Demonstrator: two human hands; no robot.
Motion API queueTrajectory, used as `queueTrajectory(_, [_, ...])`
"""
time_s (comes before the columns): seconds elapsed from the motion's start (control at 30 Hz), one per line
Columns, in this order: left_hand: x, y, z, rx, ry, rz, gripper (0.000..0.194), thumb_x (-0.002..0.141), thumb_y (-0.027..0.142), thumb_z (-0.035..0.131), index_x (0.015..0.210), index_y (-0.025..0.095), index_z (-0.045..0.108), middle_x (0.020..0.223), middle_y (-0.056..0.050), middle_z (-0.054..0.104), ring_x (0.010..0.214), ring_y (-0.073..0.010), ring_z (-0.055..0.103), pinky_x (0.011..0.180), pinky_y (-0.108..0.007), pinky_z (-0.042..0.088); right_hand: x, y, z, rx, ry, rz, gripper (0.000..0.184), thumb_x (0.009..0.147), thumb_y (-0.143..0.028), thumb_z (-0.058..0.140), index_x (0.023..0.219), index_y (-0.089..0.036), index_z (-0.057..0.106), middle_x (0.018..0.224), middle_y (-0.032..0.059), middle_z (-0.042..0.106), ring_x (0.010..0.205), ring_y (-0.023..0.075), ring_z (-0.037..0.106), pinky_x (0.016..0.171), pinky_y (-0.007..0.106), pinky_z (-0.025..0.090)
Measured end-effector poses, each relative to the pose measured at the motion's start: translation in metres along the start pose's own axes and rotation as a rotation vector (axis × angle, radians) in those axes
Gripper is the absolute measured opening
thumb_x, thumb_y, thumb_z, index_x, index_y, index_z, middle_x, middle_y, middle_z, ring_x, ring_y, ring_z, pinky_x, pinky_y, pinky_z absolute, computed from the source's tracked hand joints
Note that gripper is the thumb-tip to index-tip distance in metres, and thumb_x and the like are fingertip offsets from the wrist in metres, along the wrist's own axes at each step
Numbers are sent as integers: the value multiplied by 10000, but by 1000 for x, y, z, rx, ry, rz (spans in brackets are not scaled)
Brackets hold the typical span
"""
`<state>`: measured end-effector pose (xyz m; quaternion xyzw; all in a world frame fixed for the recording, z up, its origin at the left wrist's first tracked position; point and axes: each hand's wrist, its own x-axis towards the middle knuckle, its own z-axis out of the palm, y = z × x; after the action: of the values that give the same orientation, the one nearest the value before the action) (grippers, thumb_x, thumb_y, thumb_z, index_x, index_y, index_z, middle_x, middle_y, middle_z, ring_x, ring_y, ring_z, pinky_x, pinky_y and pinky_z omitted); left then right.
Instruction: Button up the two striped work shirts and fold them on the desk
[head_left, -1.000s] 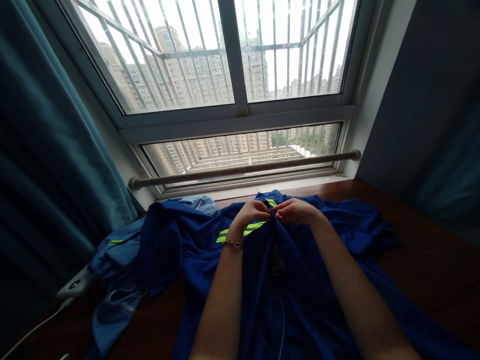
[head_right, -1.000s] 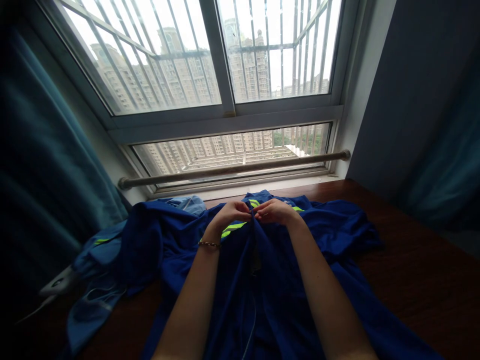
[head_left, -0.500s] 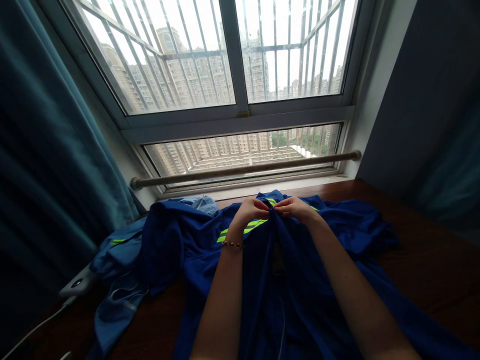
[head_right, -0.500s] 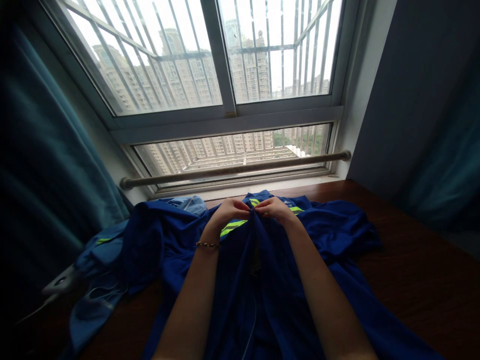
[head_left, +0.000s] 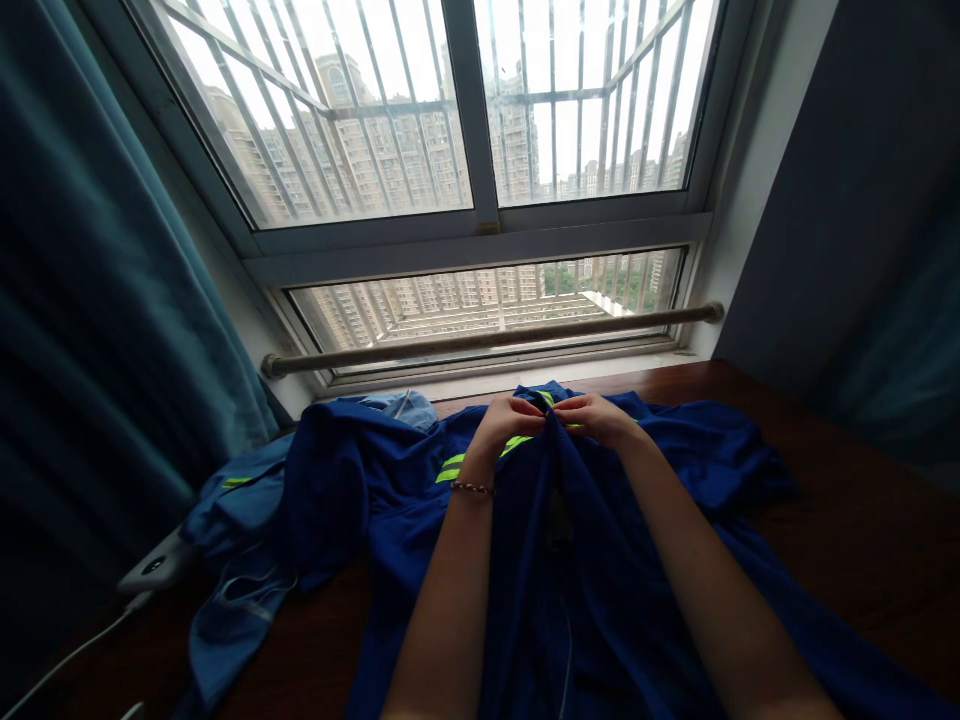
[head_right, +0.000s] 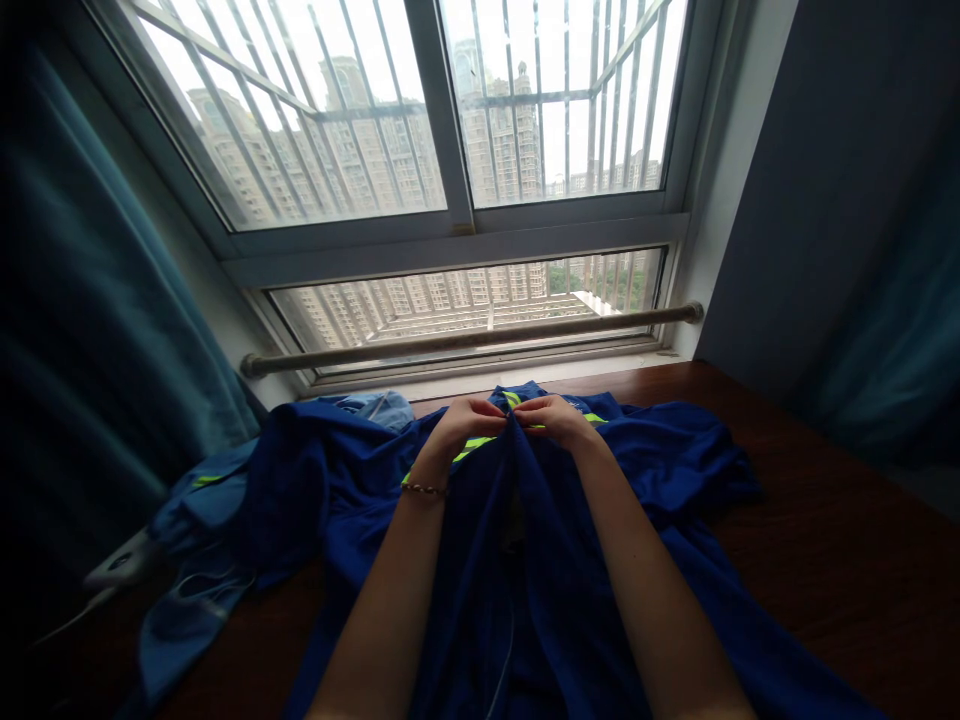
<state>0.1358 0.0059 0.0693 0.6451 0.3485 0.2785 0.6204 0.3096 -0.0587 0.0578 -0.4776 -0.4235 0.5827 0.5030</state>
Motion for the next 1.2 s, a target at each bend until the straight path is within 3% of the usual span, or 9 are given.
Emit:
queueTrajectory(0.33, [7,-10,-1,-119,61,-24,251,436,118,786,641,60,653,538,-51,633,559,-161,626,658,-298,520,6,4,16,-161,207,-165,256,516,-243,750,732,-117,697,635,35,665,596,137,604,613,242,486])
queueTrajectory(0.47, [8,-10,0,-178,77,-56,249,459,116,788,655,51,649,564,-60,638,588,-164,634,690,-294,524,9,5,20,-489,295,-309,174,573,-238,673,719,-146,696,659,29,667,652,166,613,617,253,466])
queueTrajectory(0.57, [6,-9,0,-225,38,-78,239,541,213,774,651,48,640,625,-87,650,627,-161,636,702,-289,528,11,6,23,-762,361,-425,118,604,-217,628,694,-170,687,667,23,665,671,166,612,649,258,451])
queueTrajectory(0.7, [6,-11,0,-233,57,-89,222,552,193,769,641,55,618,621,-76,638,607,-142,625,677,-266,528,12,7,28,-875,404,-467,73,603,-183,623,676,-182,628,648,14,648,633,147,594,636,256,431])
queueTrajectory(0.8, [9,-13,-1,-258,118,-118,159,556,91,734,637,67,600,586,-53,619,564,-128,611,638,-257,526,13,9,27,-722,416,-473,196,562,-191,670,697,-192,528,609,-20,618,594,131,580,625,259,435])
queueTrajectory(0.93, [13,-13,-2,-277,104,-123,117,580,51,686,628,76,582,595,-45,612,578,-113,607,639,-237,518,19,17,19,-106,306,-332,425,465,-208,742,662,-210,365,548,-74,566,544,121,571,605,267,476])
queueTrajectory(1.03, [13,-13,-3,-264,94,-98,116,579,45,669,630,86,574,609,-32,608,601,-103,605,656,-223,505,23,23,16,278,230,-173,452,455,-138,738,613,-207,320,500,-84,522,519,107,568,593,242,493])
queueTrajectory(1.2, [12,-15,-2,-155,74,-45,132,534,48,666,577,100,552,521,8,558,509,-83,553,542,-195,450,27,27,18,352,222,-62,344,551,-74,664,549,-188,340,510,-50,526,505,76,559,556,187,492])
